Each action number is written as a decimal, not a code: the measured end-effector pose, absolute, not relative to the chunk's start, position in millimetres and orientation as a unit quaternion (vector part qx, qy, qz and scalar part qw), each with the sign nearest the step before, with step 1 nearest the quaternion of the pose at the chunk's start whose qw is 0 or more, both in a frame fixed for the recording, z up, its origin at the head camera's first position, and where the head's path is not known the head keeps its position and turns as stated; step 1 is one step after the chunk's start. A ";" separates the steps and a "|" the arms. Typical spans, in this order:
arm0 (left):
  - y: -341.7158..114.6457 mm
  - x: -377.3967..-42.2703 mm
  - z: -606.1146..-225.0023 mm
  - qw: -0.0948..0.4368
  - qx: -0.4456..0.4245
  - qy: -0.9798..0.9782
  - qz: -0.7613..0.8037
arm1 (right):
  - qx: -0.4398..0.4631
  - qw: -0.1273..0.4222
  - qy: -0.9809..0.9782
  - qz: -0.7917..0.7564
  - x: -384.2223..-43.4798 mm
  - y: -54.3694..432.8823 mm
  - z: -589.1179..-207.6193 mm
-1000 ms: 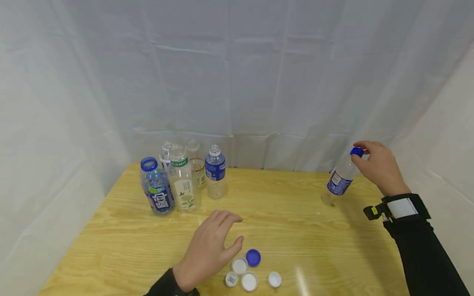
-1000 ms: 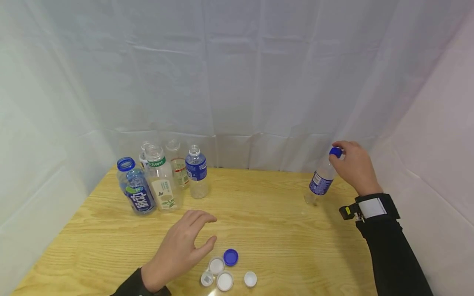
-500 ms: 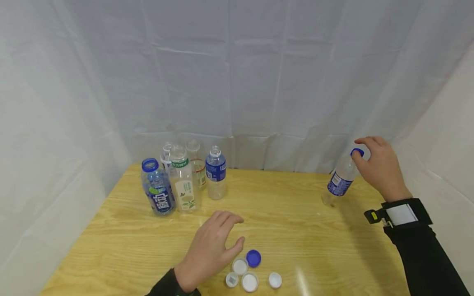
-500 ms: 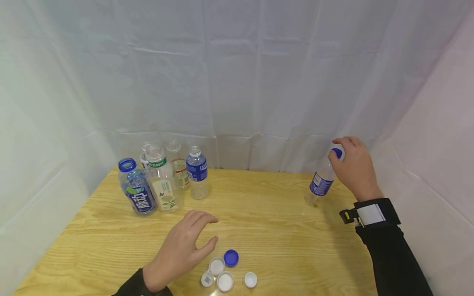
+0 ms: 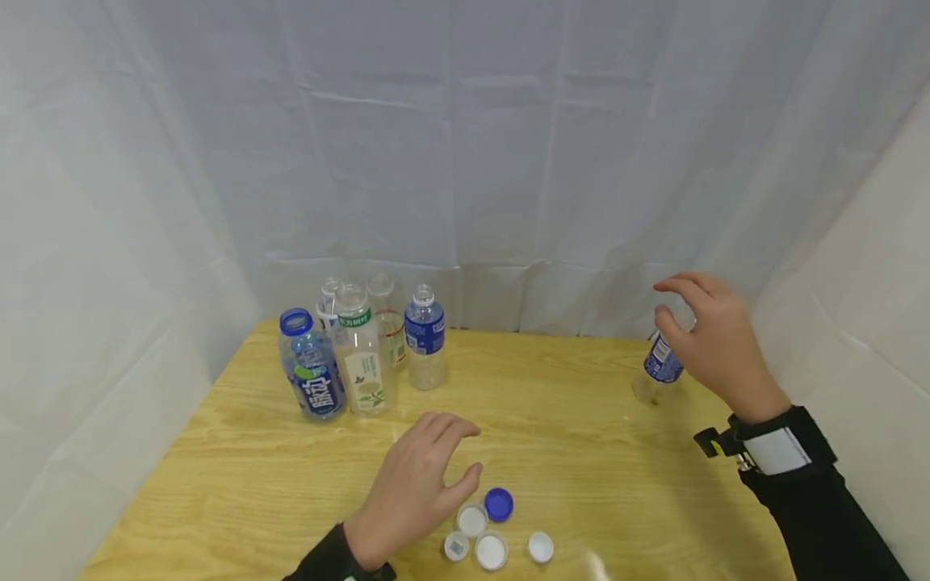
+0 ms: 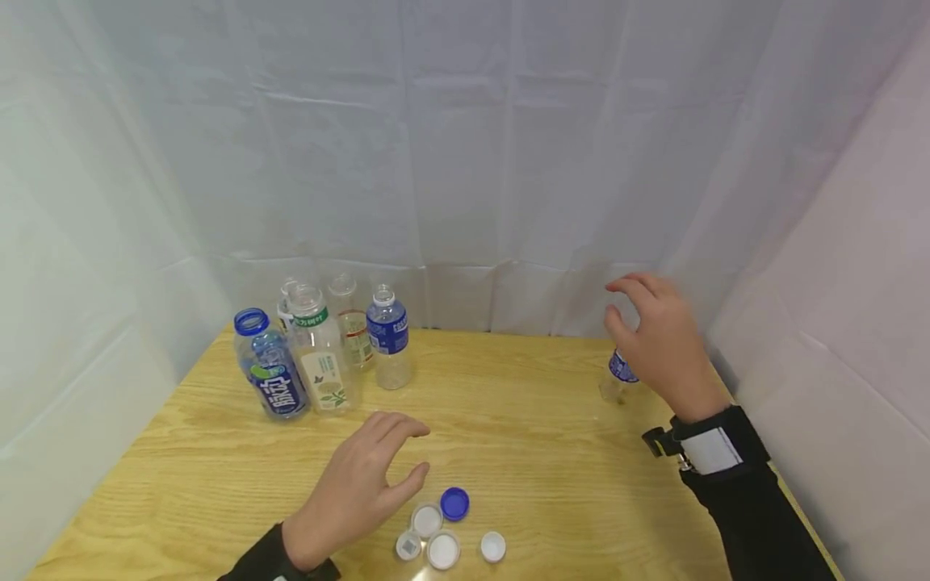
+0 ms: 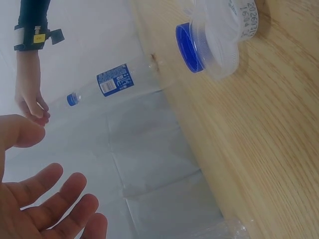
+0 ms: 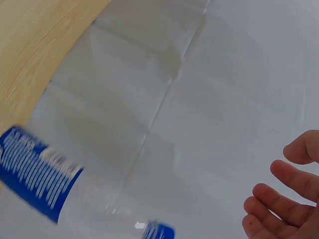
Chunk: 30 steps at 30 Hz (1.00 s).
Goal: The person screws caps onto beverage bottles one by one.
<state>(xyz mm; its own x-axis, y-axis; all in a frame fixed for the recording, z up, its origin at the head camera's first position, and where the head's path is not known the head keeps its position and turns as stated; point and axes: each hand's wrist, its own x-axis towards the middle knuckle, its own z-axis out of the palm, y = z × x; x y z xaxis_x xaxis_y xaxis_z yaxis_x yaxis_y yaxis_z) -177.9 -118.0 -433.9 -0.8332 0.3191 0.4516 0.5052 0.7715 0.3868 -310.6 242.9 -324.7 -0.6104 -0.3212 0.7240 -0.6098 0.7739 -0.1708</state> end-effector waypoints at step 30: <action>-117.7 -176.4 -434.0 0.173 -0.225 -0.924 -0.255 | 0.392 0.168 -0.871 0.245 -234.1 158.1 -371.6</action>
